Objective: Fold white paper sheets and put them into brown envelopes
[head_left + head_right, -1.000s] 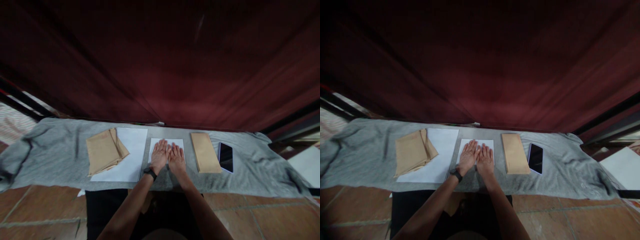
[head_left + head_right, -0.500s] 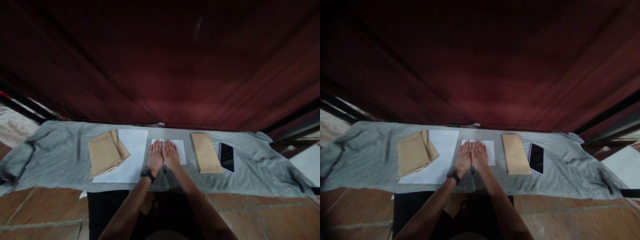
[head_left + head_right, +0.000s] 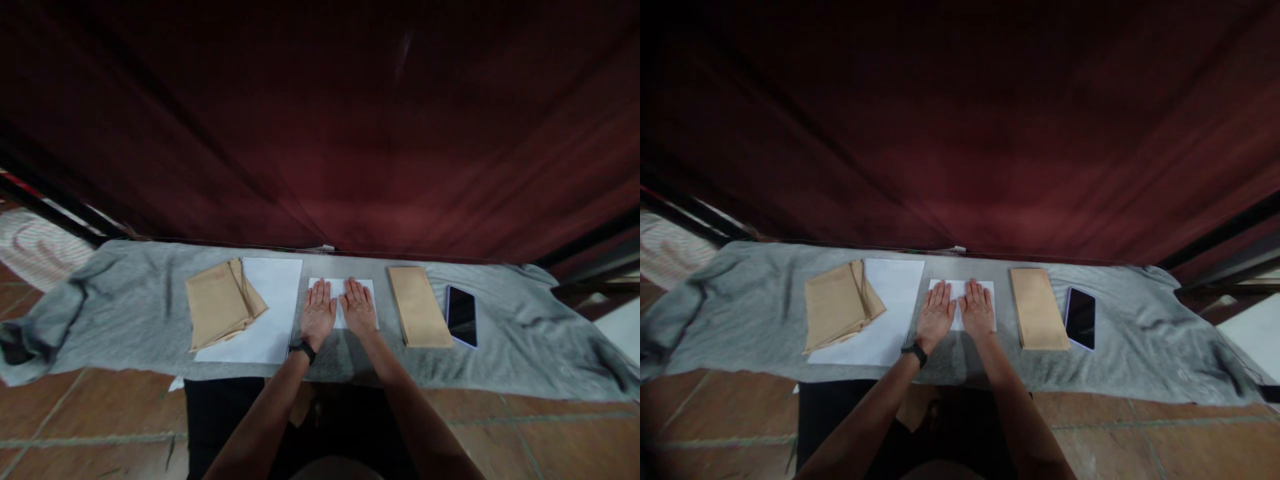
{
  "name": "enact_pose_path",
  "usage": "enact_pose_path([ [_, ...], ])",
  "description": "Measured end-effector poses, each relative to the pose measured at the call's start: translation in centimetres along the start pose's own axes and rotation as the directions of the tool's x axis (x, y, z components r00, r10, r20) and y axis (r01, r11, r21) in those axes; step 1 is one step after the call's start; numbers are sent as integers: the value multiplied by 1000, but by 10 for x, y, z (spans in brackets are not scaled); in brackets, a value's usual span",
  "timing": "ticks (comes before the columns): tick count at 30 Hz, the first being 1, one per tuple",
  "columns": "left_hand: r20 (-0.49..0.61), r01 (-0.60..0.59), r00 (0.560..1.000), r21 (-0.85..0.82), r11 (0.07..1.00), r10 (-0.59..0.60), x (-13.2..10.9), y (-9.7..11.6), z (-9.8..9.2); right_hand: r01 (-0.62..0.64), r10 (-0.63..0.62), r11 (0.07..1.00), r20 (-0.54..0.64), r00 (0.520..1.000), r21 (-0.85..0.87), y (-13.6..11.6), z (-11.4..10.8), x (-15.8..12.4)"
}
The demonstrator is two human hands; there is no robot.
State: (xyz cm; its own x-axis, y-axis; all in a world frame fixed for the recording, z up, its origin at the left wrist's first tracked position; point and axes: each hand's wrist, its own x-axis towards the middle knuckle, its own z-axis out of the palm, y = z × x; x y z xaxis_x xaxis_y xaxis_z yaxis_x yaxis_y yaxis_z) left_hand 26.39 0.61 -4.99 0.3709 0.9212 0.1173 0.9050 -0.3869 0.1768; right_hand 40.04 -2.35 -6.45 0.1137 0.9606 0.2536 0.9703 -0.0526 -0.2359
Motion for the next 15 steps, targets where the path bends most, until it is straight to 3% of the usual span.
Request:
enact_pose_path([
  [8,-2,-11,1000,8,1000,11,0,-1,0,-40,34,997,-86,996,-60,23,-4,-11],
  [15,-9,-9,1000,1,1000,9,-1,-1,0,-89,80,992,-93,992,-93,41,-10,-23],
])
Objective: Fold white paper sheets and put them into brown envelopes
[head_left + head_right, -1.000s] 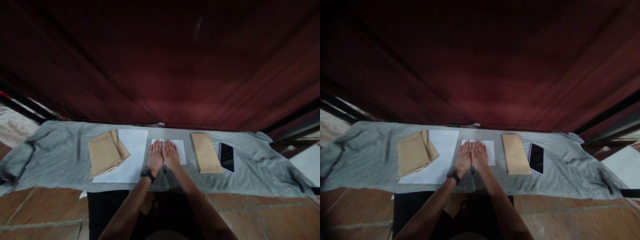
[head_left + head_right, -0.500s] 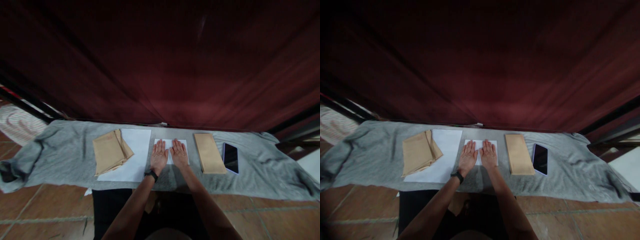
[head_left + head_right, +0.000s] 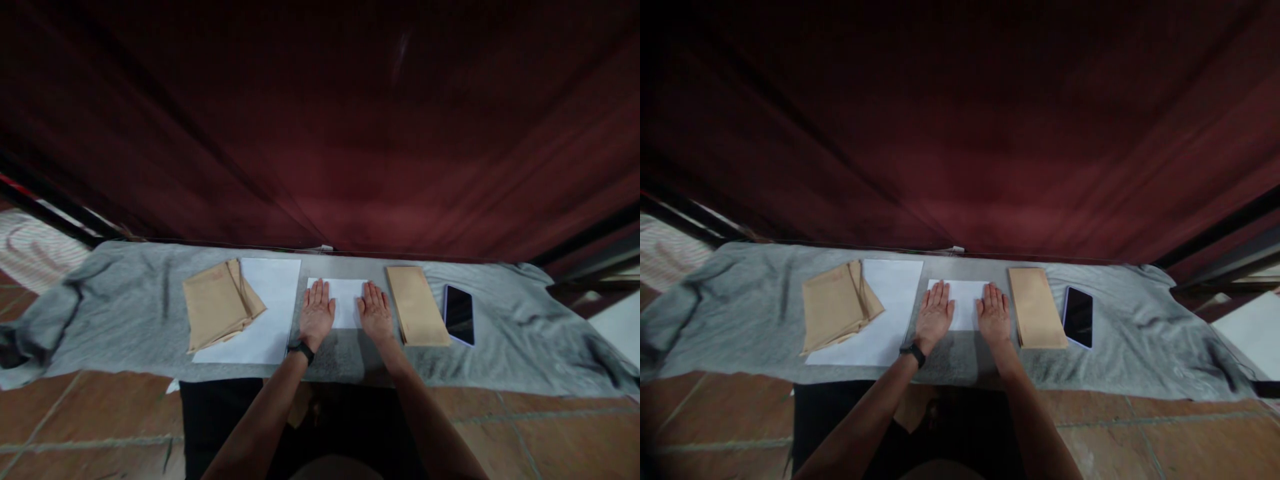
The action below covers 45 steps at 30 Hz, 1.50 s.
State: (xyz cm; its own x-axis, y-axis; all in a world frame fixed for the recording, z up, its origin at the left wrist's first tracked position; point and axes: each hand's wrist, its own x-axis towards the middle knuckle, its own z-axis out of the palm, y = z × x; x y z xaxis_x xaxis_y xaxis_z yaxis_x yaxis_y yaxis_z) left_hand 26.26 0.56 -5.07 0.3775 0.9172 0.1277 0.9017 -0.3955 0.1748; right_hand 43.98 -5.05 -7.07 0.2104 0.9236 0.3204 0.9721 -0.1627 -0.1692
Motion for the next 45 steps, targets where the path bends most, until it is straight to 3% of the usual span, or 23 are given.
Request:
enact_pose_path([
  [4,-12,28,1000,2,1000,-28,0,1,1,-8,8,1000,8,1000,-24,4,-1,-3],
  [7,-40,49,998,-15,999,-50,0,16,5,-3,3,999,2,1000,-33,5,0,-4],
  [11,-43,-104,994,-90,990,101,1,54,14,2,-3,999,-10,1000,-39,5,1,-6],
  [14,-32,-140,990,-109,984,138,4,69,20,18,-19,999,-20,1000,-43,6,1,-7],
  [18,-38,-139,990,-94,986,136,9,51,18,30,-31,999,-56,998,-23,7,3,-7],
  [23,-30,-39,999,-20,999,38,12,8,9,12,-12,1000,-61,998,-9,7,7,-6],
  [26,-48,13,999,11,1000,-12,6,-6,6,11,-11,1000,-73,997,0,7,7,-7],
  [31,-78,38,996,13,999,-37,-3,-11,6,-11,11,1000,-84,996,-3,6,4,-5],
  [35,-79,38,996,4,999,-37,-2,-9,5,-41,44,999,-88,995,30,-14,1,4],
  [41,-38,13,999,38,999,-12,-2,-11,1,99,-123,977,126,984,188,-75,6,17],
  [45,-26,6,1000,44,999,-5,-2,-12,0,98,-128,977,152,980,189,-81,10,14],
])
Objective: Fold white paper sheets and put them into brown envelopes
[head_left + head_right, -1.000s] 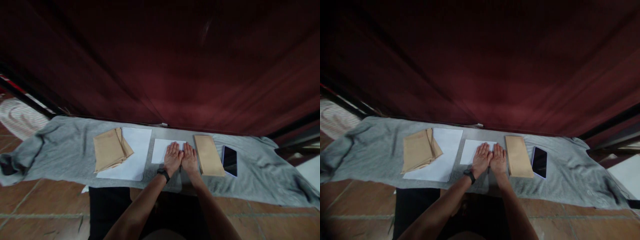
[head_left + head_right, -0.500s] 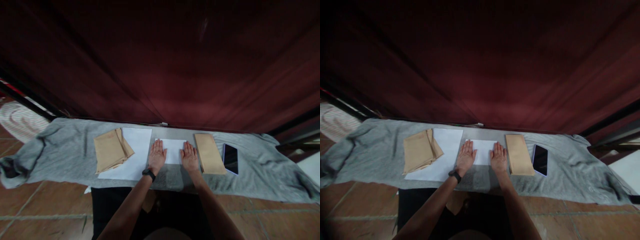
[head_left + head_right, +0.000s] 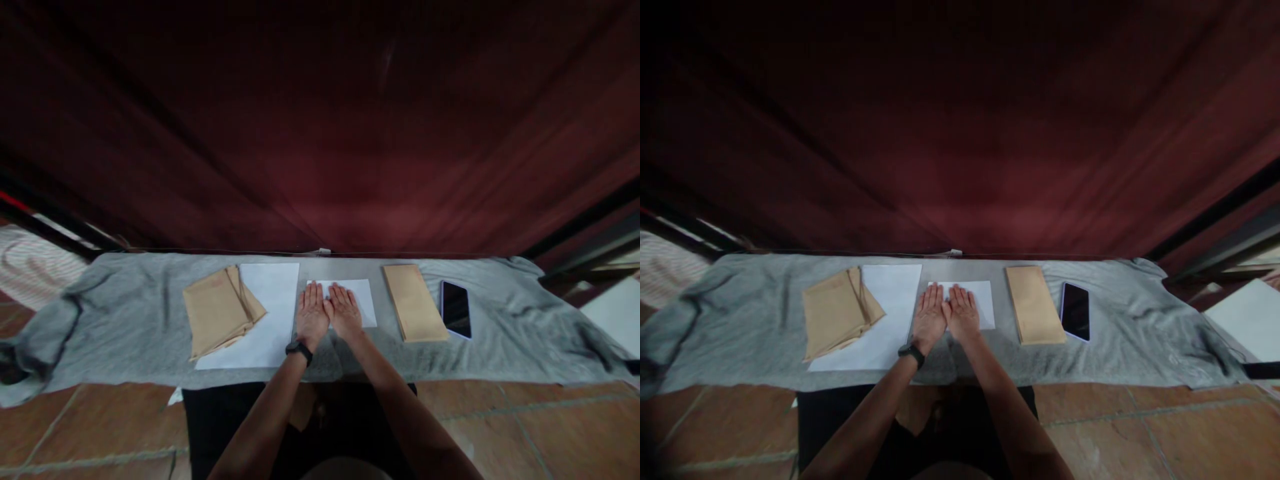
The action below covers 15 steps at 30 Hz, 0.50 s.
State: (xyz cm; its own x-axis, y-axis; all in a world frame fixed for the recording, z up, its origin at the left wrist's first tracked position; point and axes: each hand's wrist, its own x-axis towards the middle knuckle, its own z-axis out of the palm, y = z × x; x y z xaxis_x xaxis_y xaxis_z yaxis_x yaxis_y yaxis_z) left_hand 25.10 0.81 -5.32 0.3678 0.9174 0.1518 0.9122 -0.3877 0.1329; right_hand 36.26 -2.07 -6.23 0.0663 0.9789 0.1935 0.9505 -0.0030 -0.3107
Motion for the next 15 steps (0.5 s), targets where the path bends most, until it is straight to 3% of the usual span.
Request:
enact_pose_path([
  [10,-44,29,999,-20,999,-30,1,1,6,-23,-1,990,-173,985,-138,47,-7,-19],
  [15,-61,24,998,-40,999,-27,1,2,8,-41,10,986,-191,982,-162,62,-13,-30],
])
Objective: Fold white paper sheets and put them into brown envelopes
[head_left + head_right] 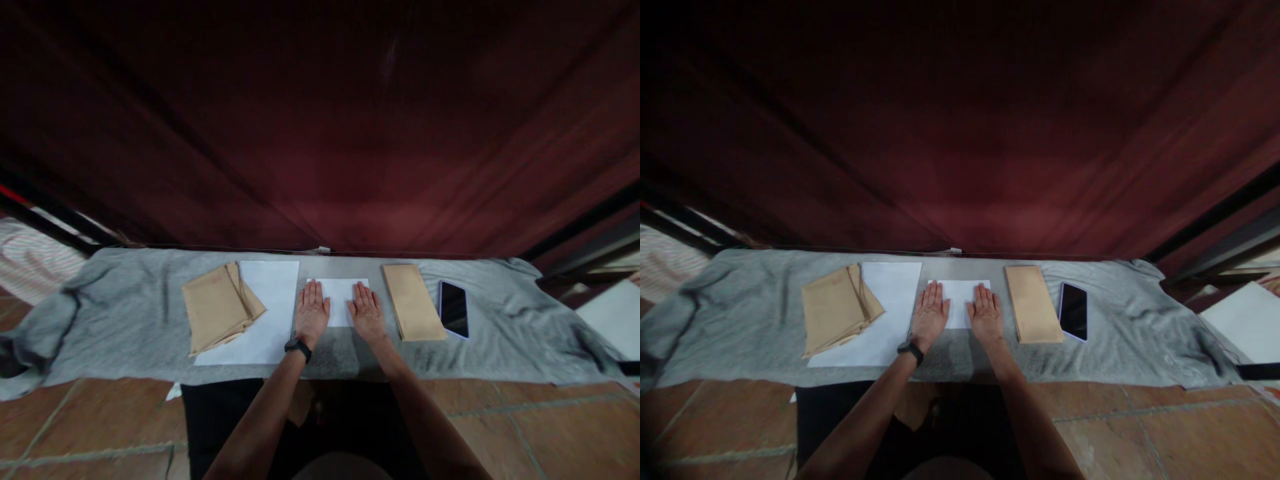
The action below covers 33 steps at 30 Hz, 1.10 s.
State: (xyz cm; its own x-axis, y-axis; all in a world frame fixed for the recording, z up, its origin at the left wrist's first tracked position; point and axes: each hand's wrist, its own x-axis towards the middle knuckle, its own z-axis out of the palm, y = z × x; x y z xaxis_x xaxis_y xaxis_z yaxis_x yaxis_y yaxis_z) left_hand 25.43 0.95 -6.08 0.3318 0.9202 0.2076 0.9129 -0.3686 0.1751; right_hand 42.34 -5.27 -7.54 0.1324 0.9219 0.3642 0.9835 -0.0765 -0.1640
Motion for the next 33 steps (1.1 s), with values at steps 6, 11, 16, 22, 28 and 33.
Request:
enact_pose_path([
  [6,8,-10,1000,-19,1000,10,-2,-3,-6,-10,9,1000,-29,1000,-12,11,-6,-7],
  [11,-17,-1,1000,-23,1000,0,-18,5,-13,-10,10,1000,-23,1000,-24,11,-6,-8],
  [16,-5,-154,988,-99,983,155,-33,42,-12,-24,23,1000,-14,1000,-13,10,-7,-8],
  [22,21,-163,986,-95,982,166,-39,42,-12,-29,29,1000,9,1000,-11,8,-13,-8],
  [28,-22,-115,993,-45,992,114,-50,7,-17,-51,51,999,24,998,10,6,-16,-8],
  [33,-49,-106,993,-48,993,103,-58,-1,-20,-84,84,996,11,996,23,4,-17,-6],
])
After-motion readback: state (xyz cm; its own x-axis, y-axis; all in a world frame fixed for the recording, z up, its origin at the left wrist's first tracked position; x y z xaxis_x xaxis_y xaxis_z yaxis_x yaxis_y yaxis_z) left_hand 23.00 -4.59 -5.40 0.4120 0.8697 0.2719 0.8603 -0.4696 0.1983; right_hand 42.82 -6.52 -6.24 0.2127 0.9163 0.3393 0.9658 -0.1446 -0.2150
